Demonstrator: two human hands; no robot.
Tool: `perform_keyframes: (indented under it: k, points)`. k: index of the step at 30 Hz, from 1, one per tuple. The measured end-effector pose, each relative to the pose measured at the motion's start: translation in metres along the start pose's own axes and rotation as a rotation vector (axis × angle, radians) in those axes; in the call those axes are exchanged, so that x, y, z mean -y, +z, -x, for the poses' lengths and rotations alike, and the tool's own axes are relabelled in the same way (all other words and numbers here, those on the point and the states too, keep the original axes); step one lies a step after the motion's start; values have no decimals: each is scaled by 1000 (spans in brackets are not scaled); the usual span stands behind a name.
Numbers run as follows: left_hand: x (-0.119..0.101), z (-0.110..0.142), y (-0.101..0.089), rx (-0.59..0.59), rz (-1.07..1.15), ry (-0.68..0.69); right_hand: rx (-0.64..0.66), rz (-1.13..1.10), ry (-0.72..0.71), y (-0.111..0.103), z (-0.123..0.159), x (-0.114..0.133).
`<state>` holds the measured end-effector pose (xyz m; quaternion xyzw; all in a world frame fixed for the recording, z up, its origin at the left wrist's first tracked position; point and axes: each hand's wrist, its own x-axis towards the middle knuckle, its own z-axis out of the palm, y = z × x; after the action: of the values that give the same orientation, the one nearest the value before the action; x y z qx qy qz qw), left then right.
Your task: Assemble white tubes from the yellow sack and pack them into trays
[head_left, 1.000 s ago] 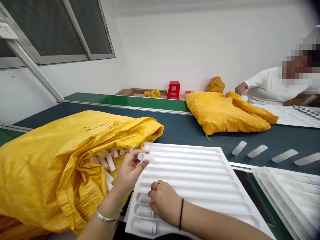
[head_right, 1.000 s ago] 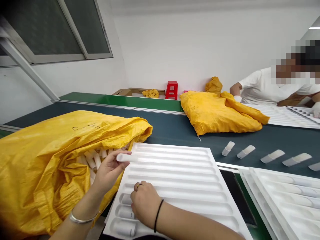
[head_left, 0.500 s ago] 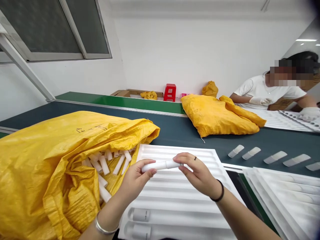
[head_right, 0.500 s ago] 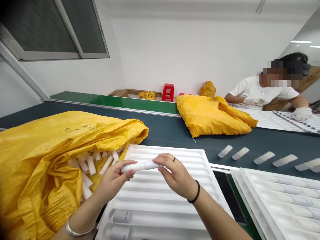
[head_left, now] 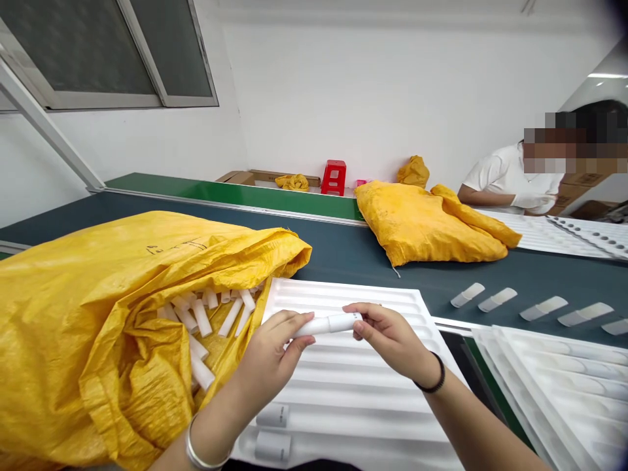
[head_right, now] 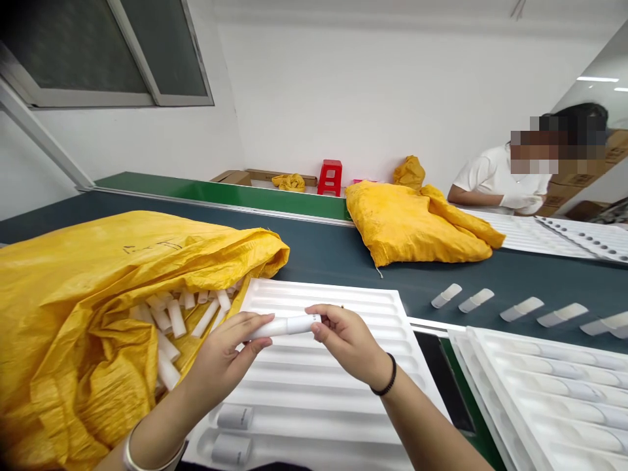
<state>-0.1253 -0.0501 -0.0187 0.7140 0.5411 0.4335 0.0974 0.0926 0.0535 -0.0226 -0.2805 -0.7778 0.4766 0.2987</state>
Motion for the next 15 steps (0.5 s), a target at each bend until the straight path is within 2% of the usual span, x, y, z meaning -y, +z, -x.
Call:
perform_keyframes:
  k: [4, 9, 11, 13, 15]
  points:
    - [-1, 0, 3, -53, -86, 114, 23, -214, 164, -1, -1, 4]
    - [-2, -2, 3, -103, -162, 309, 68, -325, 319, -1, 0, 8]
    - [-2, -2, 3, -95, -164, 332, 97, -331, 359, -1, 2, 8]
    - [-1, -1, 4, -64, -152, 288, 92, -238, 309, 0, 4, 8]
    - [0, 1, 4, -33, -139, 204, 62, -40, 143, 1, 5, 7]
